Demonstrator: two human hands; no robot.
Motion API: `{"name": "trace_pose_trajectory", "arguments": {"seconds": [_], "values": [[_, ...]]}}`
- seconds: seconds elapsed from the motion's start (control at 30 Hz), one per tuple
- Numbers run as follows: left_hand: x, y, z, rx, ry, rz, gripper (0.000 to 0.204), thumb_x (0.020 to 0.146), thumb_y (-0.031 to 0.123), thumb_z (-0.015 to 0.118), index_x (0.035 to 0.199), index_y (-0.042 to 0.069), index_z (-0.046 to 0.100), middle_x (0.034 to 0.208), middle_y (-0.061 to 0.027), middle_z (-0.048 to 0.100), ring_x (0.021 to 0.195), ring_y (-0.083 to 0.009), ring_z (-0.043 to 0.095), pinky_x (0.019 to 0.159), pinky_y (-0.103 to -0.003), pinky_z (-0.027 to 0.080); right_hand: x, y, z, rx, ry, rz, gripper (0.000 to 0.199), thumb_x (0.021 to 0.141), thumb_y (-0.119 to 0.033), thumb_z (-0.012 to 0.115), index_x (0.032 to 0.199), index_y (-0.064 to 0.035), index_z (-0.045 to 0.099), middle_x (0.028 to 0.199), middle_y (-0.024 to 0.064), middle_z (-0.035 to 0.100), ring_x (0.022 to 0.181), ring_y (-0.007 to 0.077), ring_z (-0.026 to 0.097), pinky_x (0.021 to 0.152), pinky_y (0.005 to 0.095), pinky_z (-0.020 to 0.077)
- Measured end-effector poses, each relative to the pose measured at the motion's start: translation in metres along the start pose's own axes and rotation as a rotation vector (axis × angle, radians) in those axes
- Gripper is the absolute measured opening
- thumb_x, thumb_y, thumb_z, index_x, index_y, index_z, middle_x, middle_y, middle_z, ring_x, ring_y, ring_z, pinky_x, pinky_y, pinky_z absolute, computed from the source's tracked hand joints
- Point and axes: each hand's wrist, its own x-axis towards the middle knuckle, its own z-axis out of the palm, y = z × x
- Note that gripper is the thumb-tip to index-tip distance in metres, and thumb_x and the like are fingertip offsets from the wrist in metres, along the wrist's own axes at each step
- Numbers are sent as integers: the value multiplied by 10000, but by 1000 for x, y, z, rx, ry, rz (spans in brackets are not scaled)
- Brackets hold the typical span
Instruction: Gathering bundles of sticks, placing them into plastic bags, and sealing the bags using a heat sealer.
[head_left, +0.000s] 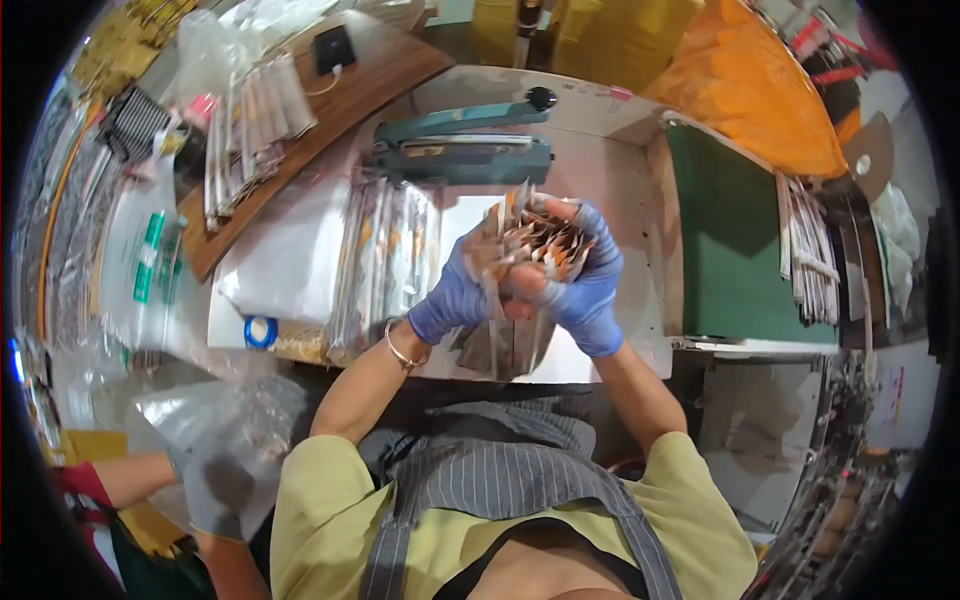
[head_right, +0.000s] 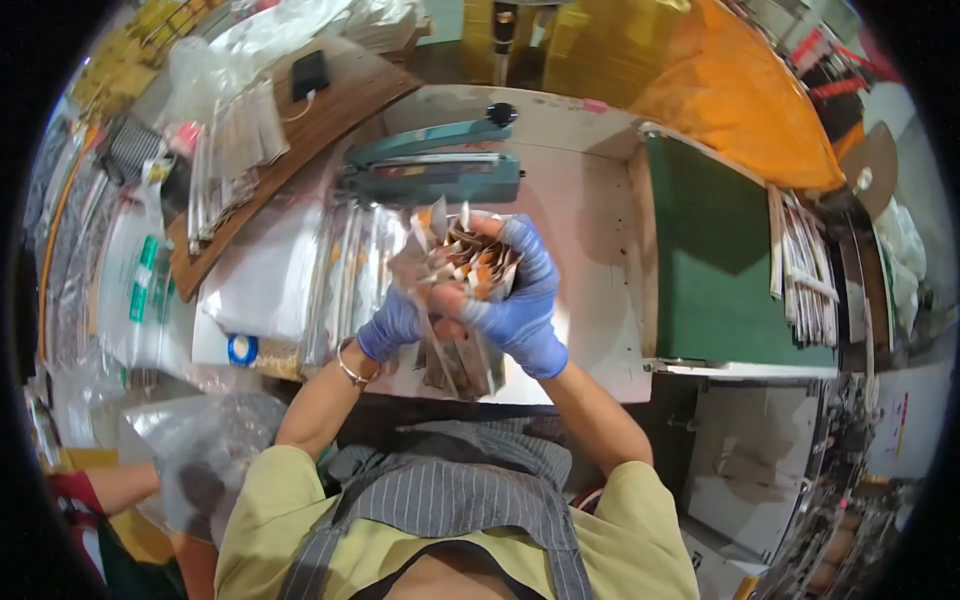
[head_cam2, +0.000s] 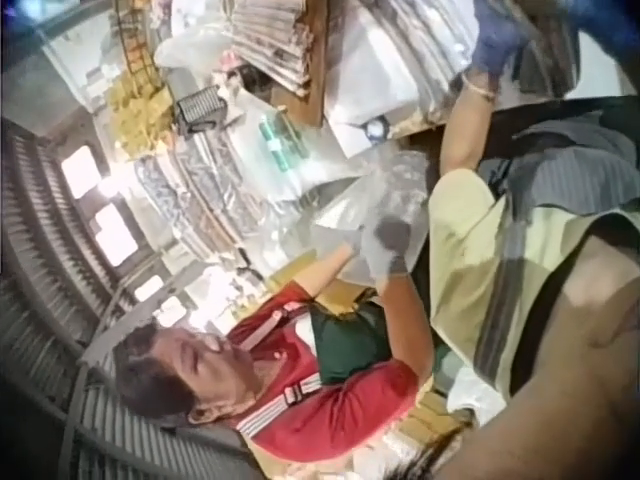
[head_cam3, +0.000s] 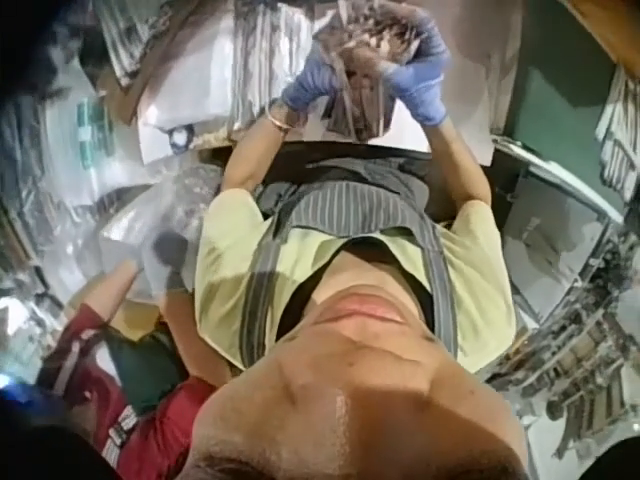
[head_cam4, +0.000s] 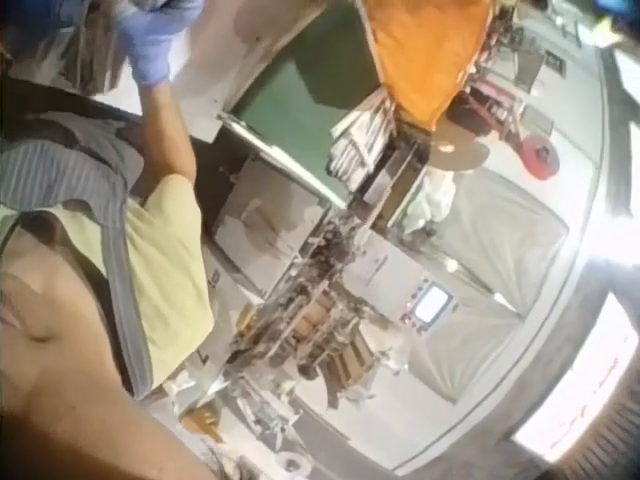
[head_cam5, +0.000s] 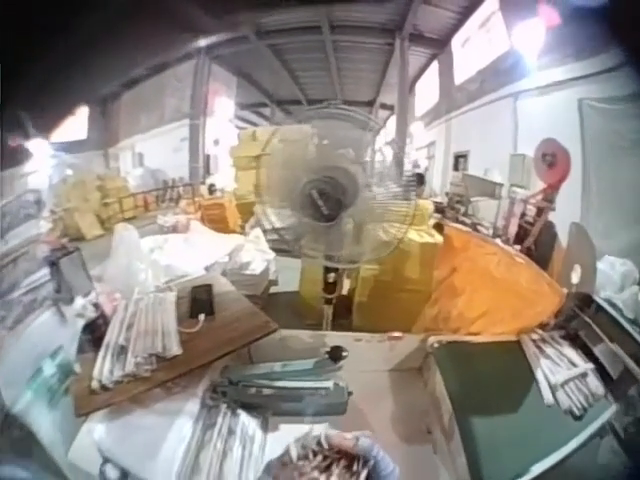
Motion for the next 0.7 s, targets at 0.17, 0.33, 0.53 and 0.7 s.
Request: {"name": "trace_pose_trajectory", "arguments": {"seconds": [0.17, 0.33, 0.53, 0.7], "values": [[-41, 23, 6, -774, 94, -478, 606, 685, 343, 697, 1166, 58, 463, 1072, -62, 530, 1002, -158, 506, 910, -302, 384, 21, 5, 17, 243, -268, 512, 624, 647, -97, 691, 1220, -30, 453, 1045, 64, 541, 861, 136, 542, 811, 256, 423], [-100, 12, 8, -1094, 383, -756, 762, 693, 477, 669, 1224, 4, 397, 1178, -130, 479, 1052, -187, 471, 893, -293, 412, 1, 78, 30, 433, -633, 796, 294, 604, -165, 615, 817, 38, 611, 810, 119, 608, 774, 200, 572, 744, 279, 445], [-187, -18, -213, 603, 626, -564, 84, 688, 89, 633, 735, 55, 572, 698, -68, 594, 616, -139, 562, 613, -279, 468, -1, 86, 51, 274, -642, 885, 241, 632, -146, 575, 773, 46, 616, 761, 132, 618, 694, 185, 587, 668, 274, 469], [-190, -49, -257, 1187, 513, -596, 145, 715, 173, 648, 702, 51, 570, 636, -66, 561, 607, -166, 554, 641, -320, 443, -14, 119, 52, 274, -600, 921, 247, 657, -171, 589, 778, 43, 612, 774, 130, 614, 708, 198, 595, 690, 277, 471]]}}
